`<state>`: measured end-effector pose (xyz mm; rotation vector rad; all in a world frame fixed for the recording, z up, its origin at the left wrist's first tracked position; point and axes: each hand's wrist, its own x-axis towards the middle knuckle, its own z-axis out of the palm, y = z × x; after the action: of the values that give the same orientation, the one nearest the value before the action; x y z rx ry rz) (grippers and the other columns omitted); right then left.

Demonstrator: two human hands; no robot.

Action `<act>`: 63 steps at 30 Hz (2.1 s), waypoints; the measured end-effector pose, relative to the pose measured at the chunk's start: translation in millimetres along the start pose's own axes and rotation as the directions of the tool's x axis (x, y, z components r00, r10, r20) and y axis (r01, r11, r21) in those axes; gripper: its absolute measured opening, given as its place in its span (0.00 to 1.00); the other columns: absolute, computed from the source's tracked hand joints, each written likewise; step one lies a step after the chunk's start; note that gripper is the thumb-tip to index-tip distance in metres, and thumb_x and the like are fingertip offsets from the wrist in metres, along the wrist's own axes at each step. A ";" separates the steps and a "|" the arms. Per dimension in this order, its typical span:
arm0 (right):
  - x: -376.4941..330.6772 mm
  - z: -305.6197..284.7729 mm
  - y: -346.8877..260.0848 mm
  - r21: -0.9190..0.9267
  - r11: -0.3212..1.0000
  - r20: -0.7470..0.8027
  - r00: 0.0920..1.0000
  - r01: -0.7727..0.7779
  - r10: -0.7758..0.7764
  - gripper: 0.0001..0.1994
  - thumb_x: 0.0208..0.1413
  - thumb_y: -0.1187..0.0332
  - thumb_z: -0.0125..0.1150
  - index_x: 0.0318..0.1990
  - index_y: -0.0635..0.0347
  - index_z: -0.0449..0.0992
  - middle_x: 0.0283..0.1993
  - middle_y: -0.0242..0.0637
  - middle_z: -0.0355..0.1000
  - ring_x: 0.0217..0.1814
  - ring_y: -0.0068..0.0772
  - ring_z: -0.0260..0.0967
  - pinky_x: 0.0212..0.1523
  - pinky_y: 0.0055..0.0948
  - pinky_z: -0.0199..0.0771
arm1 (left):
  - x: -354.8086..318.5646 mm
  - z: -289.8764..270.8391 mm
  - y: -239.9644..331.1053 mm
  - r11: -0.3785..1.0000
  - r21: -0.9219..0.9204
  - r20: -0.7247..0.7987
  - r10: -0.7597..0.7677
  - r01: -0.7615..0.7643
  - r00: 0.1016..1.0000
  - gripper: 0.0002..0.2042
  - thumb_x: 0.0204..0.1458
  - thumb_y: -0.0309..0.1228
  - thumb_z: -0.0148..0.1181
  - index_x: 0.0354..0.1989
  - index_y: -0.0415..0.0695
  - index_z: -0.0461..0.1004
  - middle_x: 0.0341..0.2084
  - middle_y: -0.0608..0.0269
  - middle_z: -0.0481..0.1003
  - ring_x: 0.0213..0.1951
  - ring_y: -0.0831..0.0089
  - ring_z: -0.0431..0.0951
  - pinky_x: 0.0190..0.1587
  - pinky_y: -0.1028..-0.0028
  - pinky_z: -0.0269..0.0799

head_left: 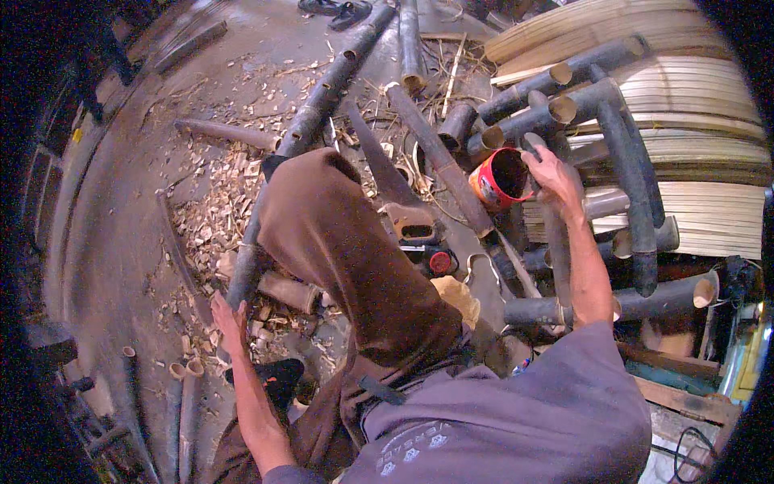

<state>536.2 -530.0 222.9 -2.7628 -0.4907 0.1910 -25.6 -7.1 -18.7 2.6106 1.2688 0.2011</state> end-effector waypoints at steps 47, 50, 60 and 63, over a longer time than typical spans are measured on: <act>-85.1 227.5 -273.5 0.148 0.651 0.739 0.355 0.745 -0.573 0.21 0.56 0.54 0.57 0.44 0.67 0.72 0.41 0.56 0.73 0.45 0.57 0.70 0.47 0.45 0.69 | 159.6 -186.6 100.0 -0.076 -0.997 0.006 -0.347 -0.022 0.938 0.17 0.48 0.35 0.67 0.41 0.42 0.68 0.25 0.68 0.69 0.23 0.76 0.70 0.24 0.73 0.71; -93.9 263.7 -226.7 0.063 0.710 0.841 0.346 0.702 -0.416 0.25 0.50 0.50 0.62 0.40 0.69 0.74 0.43 0.56 0.74 0.45 0.57 0.72 0.45 0.46 0.72 | 159.4 -170.2 93.9 -0.126 -0.956 -0.197 -0.390 -0.264 0.900 0.18 0.49 0.37 0.67 0.42 0.45 0.67 0.29 0.67 0.69 0.25 0.75 0.70 0.25 0.73 0.71; -115.7 281.1 -251.1 -0.130 0.945 0.783 0.616 0.301 -0.088 0.36 0.37 0.48 0.69 0.49 0.68 0.71 0.47 0.54 0.73 0.49 0.53 0.72 0.47 0.42 0.71 | 136.8 -148.2 88.8 0.259 -0.935 -0.347 -0.551 -0.240 0.759 0.24 0.48 0.41 0.68 0.47 0.43 0.66 0.31 0.68 0.70 0.32 0.76 0.69 0.37 0.75 0.67; -116.7 240.0 -291.0 0.096 0.936 0.700 0.645 0.340 -0.306 0.31 0.45 0.49 0.67 0.48 0.68 0.71 0.46 0.50 0.73 0.47 0.45 0.72 0.47 0.39 0.71 | 123.0 -126.2 100.3 0.230 -0.914 -0.403 -0.611 -0.334 0.682 0.28 0.44 0.39 0.71 0.51 0.40 0.66 0.34 0.64 0.73 0.34 0.76 0.70 0.40 0.74 0.69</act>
<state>292.1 -242.7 105.5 -2.4801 -1.1789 1.1949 97.9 48.3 132.3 1.1476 0.9542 1.5826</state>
